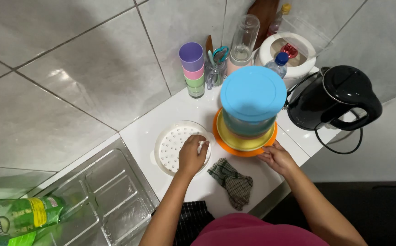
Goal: The person dries various plastic dishes and cups with a cloth and stacks them on the counter. The person wipes a light green plate, a yellow plate, a purple plate, an orange plate, a white colander, and several cups, placing them in a stack.
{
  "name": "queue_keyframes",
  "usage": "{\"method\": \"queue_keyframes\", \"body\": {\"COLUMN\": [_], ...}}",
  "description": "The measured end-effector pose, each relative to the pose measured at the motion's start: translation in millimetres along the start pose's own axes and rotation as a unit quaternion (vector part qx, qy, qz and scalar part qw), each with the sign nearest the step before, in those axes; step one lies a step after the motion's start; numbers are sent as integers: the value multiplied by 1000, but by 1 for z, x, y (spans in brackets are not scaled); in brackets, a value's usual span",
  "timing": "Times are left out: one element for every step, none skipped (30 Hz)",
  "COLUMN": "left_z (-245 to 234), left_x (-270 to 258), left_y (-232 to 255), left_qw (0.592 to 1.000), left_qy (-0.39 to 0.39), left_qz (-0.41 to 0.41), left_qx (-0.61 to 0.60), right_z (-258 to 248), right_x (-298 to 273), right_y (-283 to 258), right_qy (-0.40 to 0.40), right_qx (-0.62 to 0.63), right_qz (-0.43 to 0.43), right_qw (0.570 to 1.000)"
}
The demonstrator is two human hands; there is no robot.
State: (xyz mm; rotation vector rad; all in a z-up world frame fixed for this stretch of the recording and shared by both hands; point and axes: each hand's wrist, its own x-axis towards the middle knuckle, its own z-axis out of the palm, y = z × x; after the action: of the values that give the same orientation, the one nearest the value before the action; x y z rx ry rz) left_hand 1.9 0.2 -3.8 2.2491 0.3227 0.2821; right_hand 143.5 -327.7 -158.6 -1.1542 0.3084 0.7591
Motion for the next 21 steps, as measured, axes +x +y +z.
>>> {"method": "queue_keyframes", "body": {"left_z": [1, 1, 1, 2, 2, 2, -1, -4, -7, -5, -3, -1, 12, 25, 37, 39, 41, 44, 47, 49, 50], "left_x": [1, 1, 0, 0, 1, 1, 1, 2, 3, 3, 5, 7, 10, 13, 17, 18, 19, 20, 20, 20, 21], "left_y": [1, 1, 1, 3, 5, 6, 13, 19, 26, 28, 30, 32, 26, 20, 13, 18, 24, 30, 34, 37, 40], "left_qw": [1000, 1000, 1000, 1000, 1000, 999, 999, 999, 999, 999, 996, 992, 992, 979, 959, 959, 951, 943, 943, 943, 944], "left_qy": [1, 5, 9, 10, 12, 14, 16, 11, 7, 8, 13, 17, 17, 22, 25, 25, 19, 13, 11, 7, 4], "left_qz": [1, 3, 4, 3, 1, -2, -3, -15, -26, -27, -1, 26, 25, 74, 122, 123, 117, 110, 110, 81, 52], "left_qx": [0, -4, -8, -8, -20, -31, -30, -38, -47, -46, -85, -124, -124, -190, -255, -254, -285, -315, -315, -321, -327], "right_z": [10, 19, 29, 22, 16, 9, 9, 8, 8, 2, -4, -10, -7, -4, 0, -5, -11, -18, -19, -20, -20], "right_x": [-11, -22, -34, -34, -32, -31, -36, -41, -46, -46, -45, -44, -50, -56, -61, -56, -53, -50, -51, -52, -51], "right_y": [-7, -13, -18, -15, -12, -9, -10, -12, -14, -12, -10, -9, -12, -15, -18, -13, -7, -2, 0, 2, 4], "right_qy": [-1, 22, 46, 45, 39, 34, 32, 21, 11, 9, -5, -19, -19, -13, -7, -7, -27, -46, -45, -43, -42], "right_qx": [0, -4, -9, -9, -16, -22, -23, -32, -41, -41, -49, -56, -56, -70, -83, -82, -70, -59, -58, -60, -63], "right_qz": [-1, 16, 34, 35, 35, 35, 36, 27, 17, 17, 13, 9, 9, 23, 36, 35, 34, 34, 34, 31, 28], "right_qw": [1000, 1000, 998, 998, 998, 999, 999, 999, 999, 999, 999, 998, 998, 997, 996, 996, 997, 997, 997, 997, 997]}}
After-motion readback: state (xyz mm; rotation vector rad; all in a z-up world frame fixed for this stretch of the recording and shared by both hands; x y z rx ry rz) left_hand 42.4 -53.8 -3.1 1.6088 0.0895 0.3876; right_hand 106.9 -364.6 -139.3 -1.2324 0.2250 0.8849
